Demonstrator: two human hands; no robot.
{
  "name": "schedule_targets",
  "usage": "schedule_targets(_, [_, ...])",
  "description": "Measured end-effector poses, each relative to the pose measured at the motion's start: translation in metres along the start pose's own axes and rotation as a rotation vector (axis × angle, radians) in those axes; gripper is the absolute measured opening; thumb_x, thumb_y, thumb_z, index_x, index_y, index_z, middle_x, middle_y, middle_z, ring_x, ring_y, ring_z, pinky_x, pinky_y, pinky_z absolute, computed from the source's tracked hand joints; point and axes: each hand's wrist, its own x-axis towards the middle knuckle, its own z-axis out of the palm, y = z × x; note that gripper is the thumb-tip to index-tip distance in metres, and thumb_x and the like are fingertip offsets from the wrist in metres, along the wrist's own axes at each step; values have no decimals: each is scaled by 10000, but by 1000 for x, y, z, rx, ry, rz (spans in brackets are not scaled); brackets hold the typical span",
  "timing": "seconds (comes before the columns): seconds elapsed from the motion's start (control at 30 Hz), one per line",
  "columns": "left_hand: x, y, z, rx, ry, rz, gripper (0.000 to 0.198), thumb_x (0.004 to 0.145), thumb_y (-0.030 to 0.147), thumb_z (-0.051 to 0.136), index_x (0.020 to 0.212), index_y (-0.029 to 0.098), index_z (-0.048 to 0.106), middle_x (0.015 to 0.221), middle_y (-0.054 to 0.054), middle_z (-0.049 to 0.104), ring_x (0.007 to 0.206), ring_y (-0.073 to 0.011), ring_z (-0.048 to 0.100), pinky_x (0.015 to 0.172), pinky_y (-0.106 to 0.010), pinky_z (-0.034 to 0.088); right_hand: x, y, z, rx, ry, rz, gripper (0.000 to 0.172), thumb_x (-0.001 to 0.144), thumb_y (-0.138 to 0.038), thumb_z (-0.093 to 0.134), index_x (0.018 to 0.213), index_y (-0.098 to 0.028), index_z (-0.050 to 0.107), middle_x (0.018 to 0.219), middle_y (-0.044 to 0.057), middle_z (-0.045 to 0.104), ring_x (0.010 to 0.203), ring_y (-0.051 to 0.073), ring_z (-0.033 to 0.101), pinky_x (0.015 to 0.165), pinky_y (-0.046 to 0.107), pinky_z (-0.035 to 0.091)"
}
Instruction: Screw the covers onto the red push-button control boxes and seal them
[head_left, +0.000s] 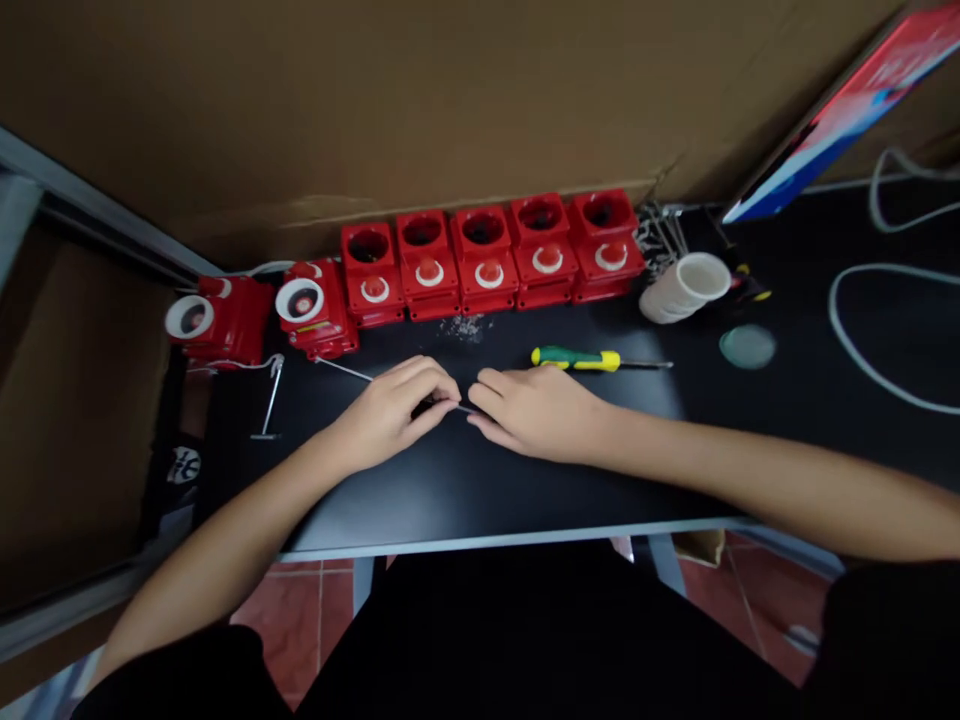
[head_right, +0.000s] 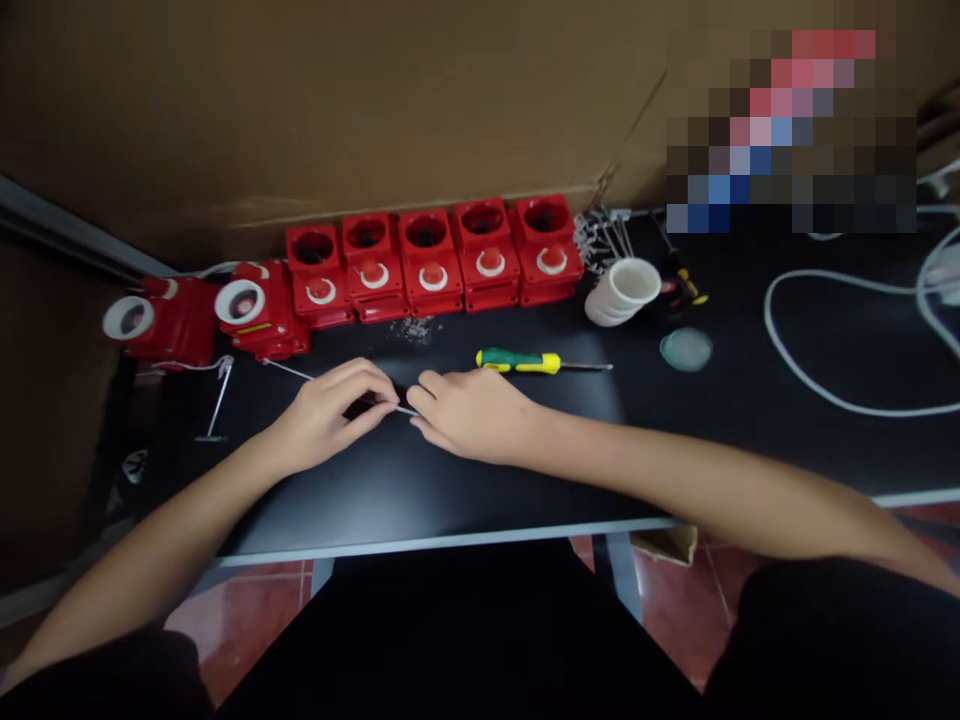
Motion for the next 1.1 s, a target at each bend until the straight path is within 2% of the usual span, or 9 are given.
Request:
schedule_targets(0.23, [1,-5,6,-68,111,-46,41,1116,201,674,1139,192,706,1030,-27,737,875,-143,700,809,-267,595,-7,14,18,34,164,-90,361,1177,-273,430,999,-142,715,866,47,647,722,158,556,655,331,210])
schedule_targets(0.33, [0,-6,4,-78,102,-68,91,1101,214,674,1185,193,703,1078,-43,725,875,-142,703,795,-272,606,-11,17,21,51,217,-122,368,1168,-257,424,966,-149,711,832,38,631,708,157,544,656,330,244])
schedule_targets(0.43, [-2,-5,2,-85,57,-87,166,1072,232,689,1233,196,700,1151,-57,713,788,-115,667,724,-259,587,-13,19,22,76,280,-145,357,1170,-247,425,970,-149,704,829,33,631,697,152,533,659,330,283])
schedule_targets(0.53, [-3,-2,3,-99,39,-106,148,1079,213,666,1217,191,715,1066,-29,709,698,-89,605,657,-230,522,-12,21,22,94,294,-153,352,1173,-249,430,962,-159,696,811,23,620,690,151,531,653,329,310])
schedule_targets(0.7, [-2,7,6,-188,101,-125,48,1077,189,697,1092,188,742,891,34,653,619,-66,523,611,-207,440,-10,17,19,182,339,-170,376,1187,-258,417,924,-170,671,778,4,581,661,136,491,628,310,305])
schedule_targets(0.83, [-2,15,11,-294,162,-172,41,1054,159,711,1045,187,739,852,43,653,623,-68,518,595,-196,423,-8,11,14,273,252,-177,420,1201,-274,352,932,-174,659,791,1,567,657,130,463,627,292,318])
schedule_targets(0.93, [-2,16,17,-369,160,-209,38,1053,183,707,1057,185,745,879,17,706,689,-93,607,647,-210,487,-7,10,12,287,179,-174,435,1206,-287,319,976,-169,668,810,8,572,667,136,461,643,296,328])
schedule_targets(1.1, [-2,15,18,-509,121,-221,69,1064,207,707,1108,180,751,952,-15,753,754,-109,713,708,-219,576,-6,12,13,281,164,-178,434,1208,-299,317,1052,-160,697,841,16,597,669,138,456,636,302,295])
